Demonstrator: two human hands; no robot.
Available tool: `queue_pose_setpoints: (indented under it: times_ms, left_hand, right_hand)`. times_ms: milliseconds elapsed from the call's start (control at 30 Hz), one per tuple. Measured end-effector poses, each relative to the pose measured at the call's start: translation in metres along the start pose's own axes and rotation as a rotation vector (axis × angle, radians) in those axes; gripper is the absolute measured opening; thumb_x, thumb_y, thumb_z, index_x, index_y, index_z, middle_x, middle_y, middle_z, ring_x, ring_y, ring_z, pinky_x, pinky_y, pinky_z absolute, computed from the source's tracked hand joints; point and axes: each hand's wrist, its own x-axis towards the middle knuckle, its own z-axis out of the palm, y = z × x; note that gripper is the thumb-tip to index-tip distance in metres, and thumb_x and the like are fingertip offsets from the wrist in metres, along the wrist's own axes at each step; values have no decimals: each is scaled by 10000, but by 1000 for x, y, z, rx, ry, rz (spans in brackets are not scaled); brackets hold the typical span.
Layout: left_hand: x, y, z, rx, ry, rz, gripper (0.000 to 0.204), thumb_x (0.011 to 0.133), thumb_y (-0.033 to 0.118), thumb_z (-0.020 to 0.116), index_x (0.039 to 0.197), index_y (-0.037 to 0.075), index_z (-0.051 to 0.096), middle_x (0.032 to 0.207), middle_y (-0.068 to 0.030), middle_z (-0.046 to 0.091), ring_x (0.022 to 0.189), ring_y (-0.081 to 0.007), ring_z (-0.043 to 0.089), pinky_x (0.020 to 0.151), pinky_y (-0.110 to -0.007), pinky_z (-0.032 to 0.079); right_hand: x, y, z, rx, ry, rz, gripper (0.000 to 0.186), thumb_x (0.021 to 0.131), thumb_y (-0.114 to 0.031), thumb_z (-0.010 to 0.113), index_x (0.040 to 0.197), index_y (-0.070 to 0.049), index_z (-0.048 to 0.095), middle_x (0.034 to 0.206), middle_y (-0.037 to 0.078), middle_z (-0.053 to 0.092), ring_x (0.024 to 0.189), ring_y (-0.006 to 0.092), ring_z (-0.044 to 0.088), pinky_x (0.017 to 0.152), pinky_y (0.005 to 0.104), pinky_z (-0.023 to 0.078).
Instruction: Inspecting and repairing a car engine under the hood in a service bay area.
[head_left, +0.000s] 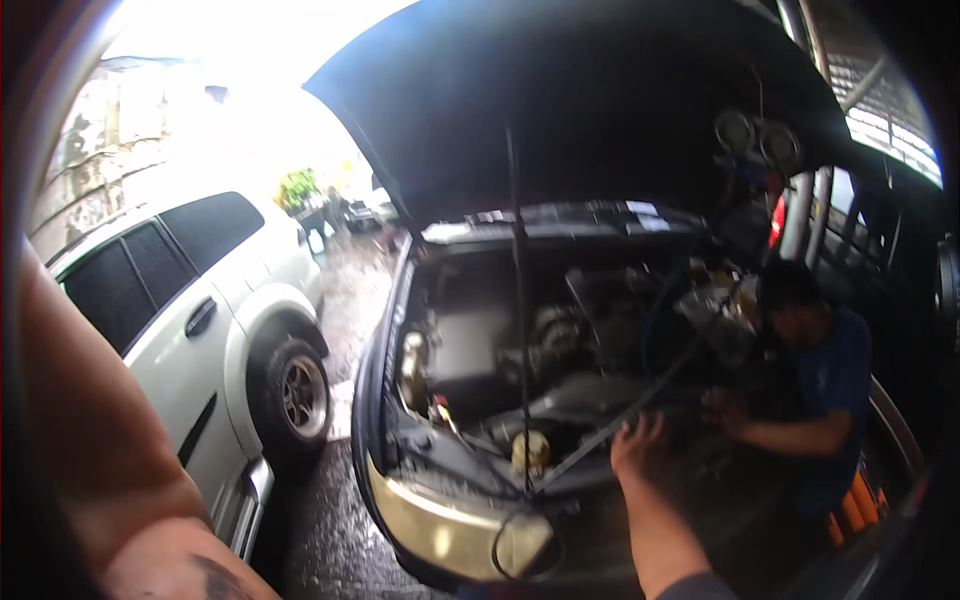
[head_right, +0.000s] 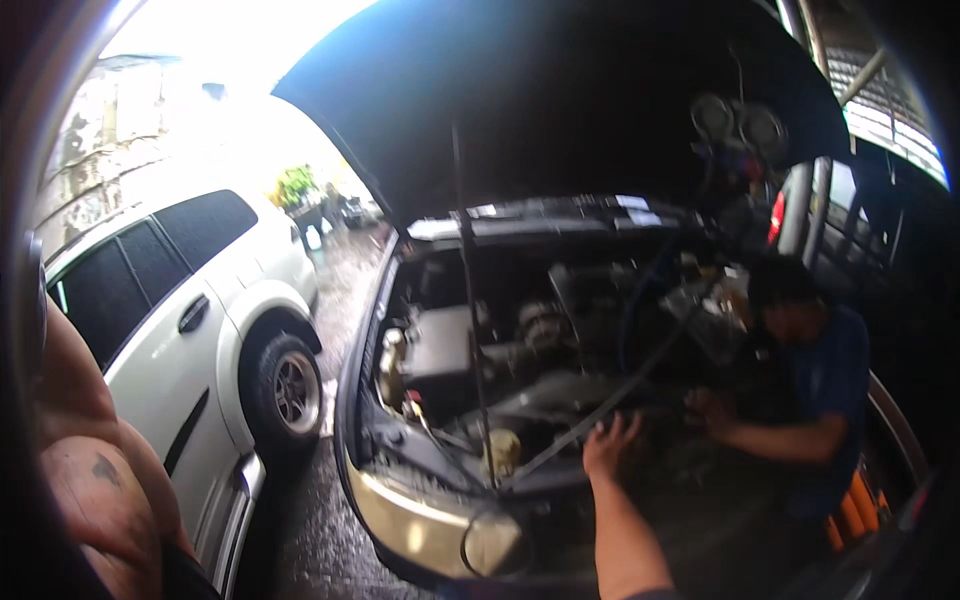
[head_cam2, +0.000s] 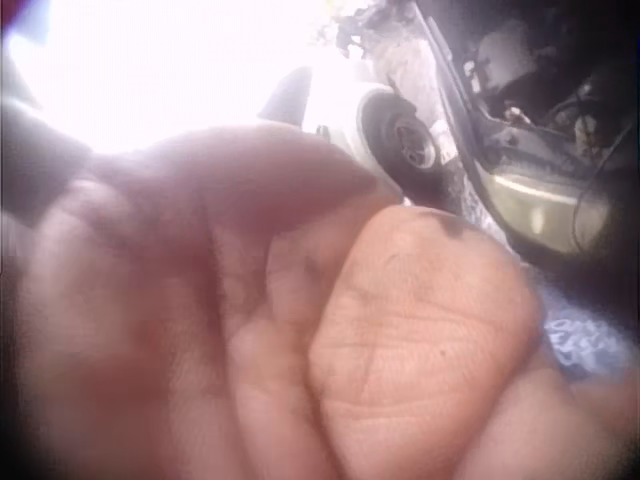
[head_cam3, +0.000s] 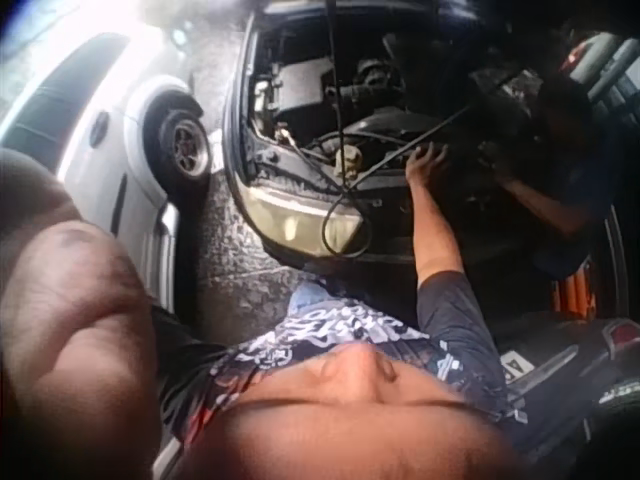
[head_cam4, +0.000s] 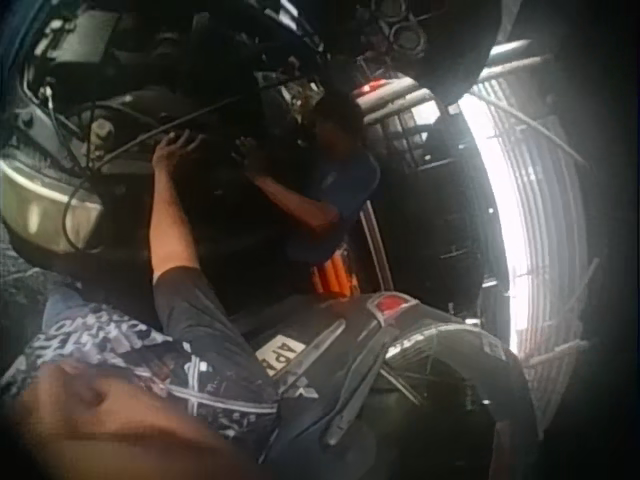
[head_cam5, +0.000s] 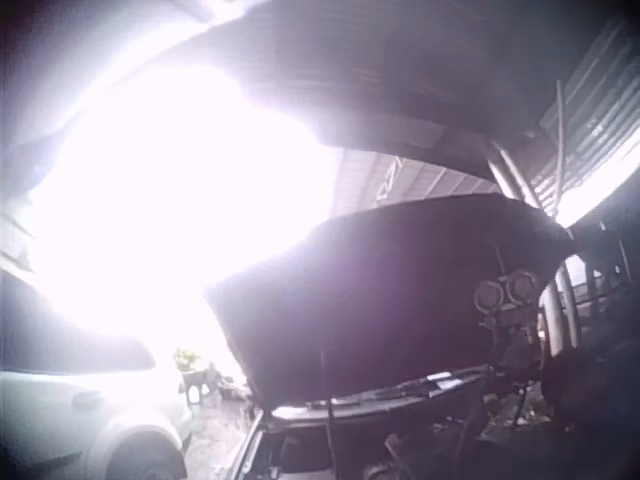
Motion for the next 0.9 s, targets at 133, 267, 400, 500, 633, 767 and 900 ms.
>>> queue_pose_setpoints:
  times_ms: [133, 267, 400, 500, 633, 767, 900]
  left_hand:
    - [6, -8, 4, 46, 6, -48, 488, 881, 102, 597, 1338, -40, 501, 1313, -185, 546, 1251, -298, 510, 1115, -426, 356]
    - [16, -6, -11, 128, 9, -81, 489, 875, 104, 609, 1331, -38, 504, 1304, -182, 550, 1247, -300, 513, 1115, -427, 356]
    - [2, -8, -15, 205, -15, -105, 490, 869, 105, 622, 1324, -37, 508, 1295, -179, 555, 1243, -301, 516, 1116, -428, 356]
    - [-4, -13, -21, 225, 2, -38, 491, 865, 107, 631, 1319, -35, 511, 1288, -176, 558, 1240, -303, 518, 1116, -428, 356]
    - [-9, 10, -30, 298, 10, -20, 492, 859, 108, 644, 1312, -34, 514, 1279, -173, 562, 1236, -305, 521, 1116, -429, 356]
    - [-9, -15, -19, 285, 11, 14, 493, 854, 110, 657, 1305, -32, 518, 1270, -170, 566, 1232, -307, 524, 1116, -430, 356]
    - [-10, -28, -22, 309, 10, 33, 495, 848, 112, 670, 1298, -31, 521, 1261, -167, 571, 1228, -309, 527, 1116, -431, 356]
  right_hand:
    - [4, -11, -21, -68, -79, 38, 481, 927, -354, 554, 1293, -42, 573, 1489, 249, 346, 1359, 433, 365, 1120, 538, 314]
    - [1, -32, -5, -5, -117, 31, 483, 916, -343, 548, 1292, -41, 567, 1526, 247, 290, 1358, 500, 320, 1101, 619, 288]
    - [-3, 32, 92, -2, 51, -150, 486, 901, -349, 556, 1252, -13, 579, 1476, 276, 356, 1322, 520, 362, 1088, 637, 301]
    - [6, 71, 138, 137, 495, -372, 548, 1008, -333, 438, 1455, -21, 381, 1559, 177, 280, 1433, 401, 256, 1131, 570, 298]
    - [-40, 90, 58, 222, 187, -242, 488, 961, -285, 585, 1360, -21, 490, 1487, 360, 264, 1346, 552, 321, 1061, 639, 347]
    - [-11, 19, 9, 74, 104, -70, 414, 934, -302, 588, 1240, -24, 617, 1450, 295, 400, 1284, 478, 458, 1028, 568, 425]
    - [19, -48, -49, -93, -460, 167, 511, 1040, -336, 357, 1448, -31, 398, 1588, 210, 201, 1477, 365, 195, 1192, 511, 223]
